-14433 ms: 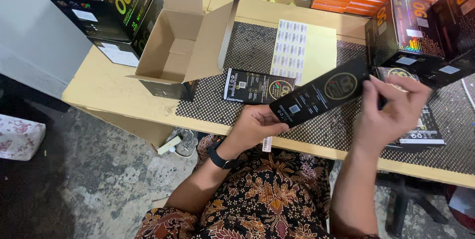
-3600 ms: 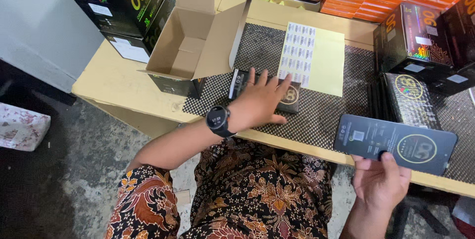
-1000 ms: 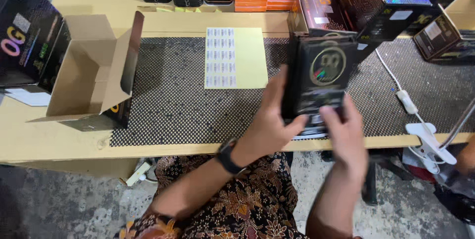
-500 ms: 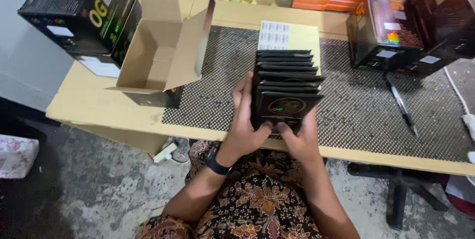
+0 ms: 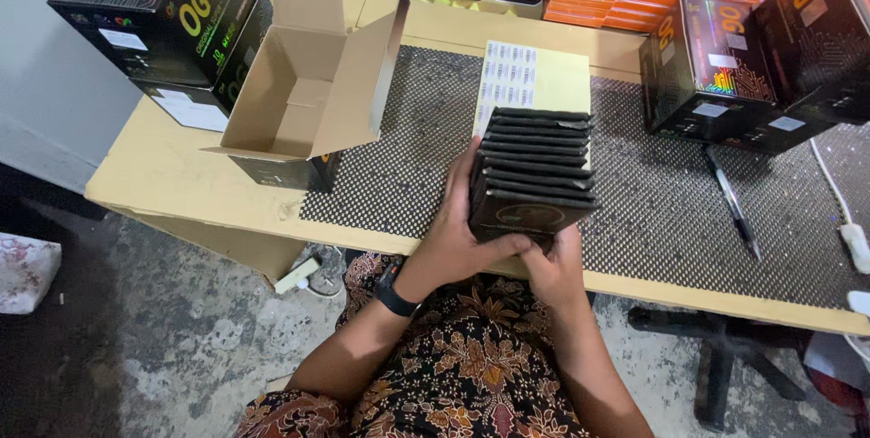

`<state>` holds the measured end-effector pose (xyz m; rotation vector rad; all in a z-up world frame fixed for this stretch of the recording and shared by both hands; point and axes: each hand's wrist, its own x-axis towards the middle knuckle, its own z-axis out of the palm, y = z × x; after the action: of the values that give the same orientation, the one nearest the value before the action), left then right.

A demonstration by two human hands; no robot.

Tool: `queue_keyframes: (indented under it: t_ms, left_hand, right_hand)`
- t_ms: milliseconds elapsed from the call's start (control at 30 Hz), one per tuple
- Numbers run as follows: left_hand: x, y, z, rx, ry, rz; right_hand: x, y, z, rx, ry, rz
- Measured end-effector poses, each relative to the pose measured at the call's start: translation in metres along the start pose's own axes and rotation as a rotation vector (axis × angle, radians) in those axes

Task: The person handles small black rectangular packages, peels off protective films, and places them into a larger cardboard box. They then peel off multiple labels from a yellow sheet and place them on the table edge.

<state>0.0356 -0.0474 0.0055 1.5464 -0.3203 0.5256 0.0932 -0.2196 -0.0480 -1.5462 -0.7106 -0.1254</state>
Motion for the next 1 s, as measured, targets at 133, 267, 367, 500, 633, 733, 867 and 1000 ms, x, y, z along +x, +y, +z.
queue_keyframes:
  t_ms: [133, 267, 367, 500, 633, 733, 867, 1000]
  left_hand:
    - [0.003, 0.011, 0.0, 0.023, -0.012, -0.078]
    - [0.002, 0.012, -0.004, 0.025, -0.042, -0.106]
    - [0.003, 0.015, -0.005, 0.054, -0.046, -0.113]
    - [0.001, 0.013, -0.004, 0.064, -0.036, -0.115]
    - [0.004, 0.024, -0.004, 0.067, -0.029, -0.151]
    - [0.006, 0.025, -0.005, 0.076, -0.025, -0.161]
    - [0.006, 0.028, -0.005, 0.076, -0.023, -0.172]
    - [0.005, 0.03, -0.005, 0.08, -0.005, -0.192]
  right_hand:
    - [0.008, -0.033, 0.009, 0.03, 0.037, -0.087]
    - [0.029, -0.079, 0.0, -0.012, 0.112, -0.413]
    - [0.028, -0.086, -0.017, -0.144, 0.129, -0.495]
    - [0.025, -0.08, -0.019, -0.122, 0.095, -0.485]
    - [0.019, -0.088, -0.016, -0.088, 0.119, -0.386]
    - [0.016, -0.08, -0.018, -0.054, 0.122, -0.367]
    - [0.016, -0.069, -0.017, 0.049, 0.163, -0.456]
    - [0.012, -0.057, -0.019, 0.065, 0.224, -0.498]
